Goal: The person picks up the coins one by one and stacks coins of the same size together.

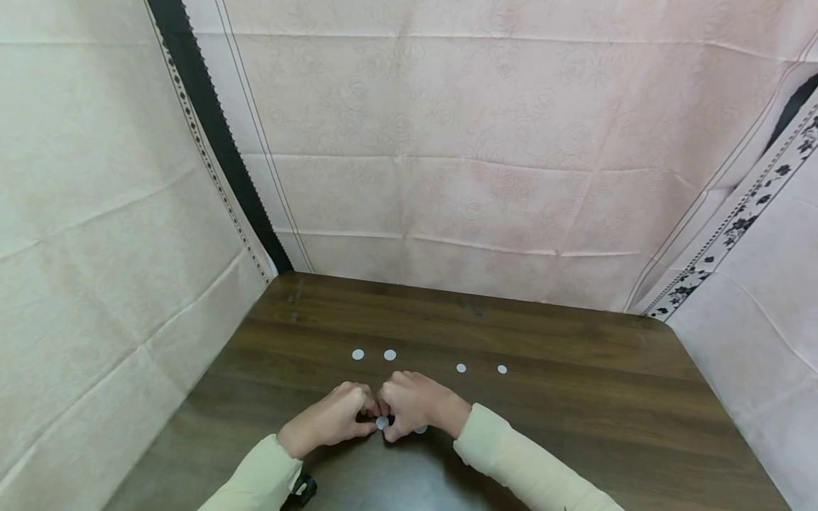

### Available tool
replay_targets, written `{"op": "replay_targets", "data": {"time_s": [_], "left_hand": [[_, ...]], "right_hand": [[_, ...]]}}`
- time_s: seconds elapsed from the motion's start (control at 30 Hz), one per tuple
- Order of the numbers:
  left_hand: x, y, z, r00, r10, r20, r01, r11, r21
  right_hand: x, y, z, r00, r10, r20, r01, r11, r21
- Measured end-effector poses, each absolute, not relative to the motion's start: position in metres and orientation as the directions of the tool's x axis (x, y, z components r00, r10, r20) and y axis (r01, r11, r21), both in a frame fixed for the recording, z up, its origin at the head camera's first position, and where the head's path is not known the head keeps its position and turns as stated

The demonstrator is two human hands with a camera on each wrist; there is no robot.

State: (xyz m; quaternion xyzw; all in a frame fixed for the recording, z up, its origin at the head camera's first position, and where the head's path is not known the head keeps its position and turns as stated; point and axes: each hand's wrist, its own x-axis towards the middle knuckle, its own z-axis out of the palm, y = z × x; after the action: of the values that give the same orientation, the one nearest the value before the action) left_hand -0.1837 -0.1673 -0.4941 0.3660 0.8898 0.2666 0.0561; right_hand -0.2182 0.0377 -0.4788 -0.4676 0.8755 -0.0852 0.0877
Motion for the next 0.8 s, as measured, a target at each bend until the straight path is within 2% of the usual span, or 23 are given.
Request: {"op": "replay_targets", "data": {"time_s": [0.2,0.47,0.8], "left_hand": [[-0.185,-0.17,-0.494,-0.71,0.698,0.088,0.642,0.591,0.489],[-0.191,-0.182,-0.483,-0.691,0.715,0.108,0.7,0.624,0.347],[-0.221,-0.195,-0.468,-0.76,0.636,0.138,0.645,0.71,0.283]], "right_hand": [[-0.219,0.038,-0.479,-0.544,-0.835,-0.079,-0.799,0.545,-0.255],[-0.22,0.039,-0.48,-0.555,-0.827,-0.089,-0.797,0.559,-0.229],[-0.222,0.039,-0.48,-0.546,-0.831,-0.111,-0.8,0.556,-0.226]]}}
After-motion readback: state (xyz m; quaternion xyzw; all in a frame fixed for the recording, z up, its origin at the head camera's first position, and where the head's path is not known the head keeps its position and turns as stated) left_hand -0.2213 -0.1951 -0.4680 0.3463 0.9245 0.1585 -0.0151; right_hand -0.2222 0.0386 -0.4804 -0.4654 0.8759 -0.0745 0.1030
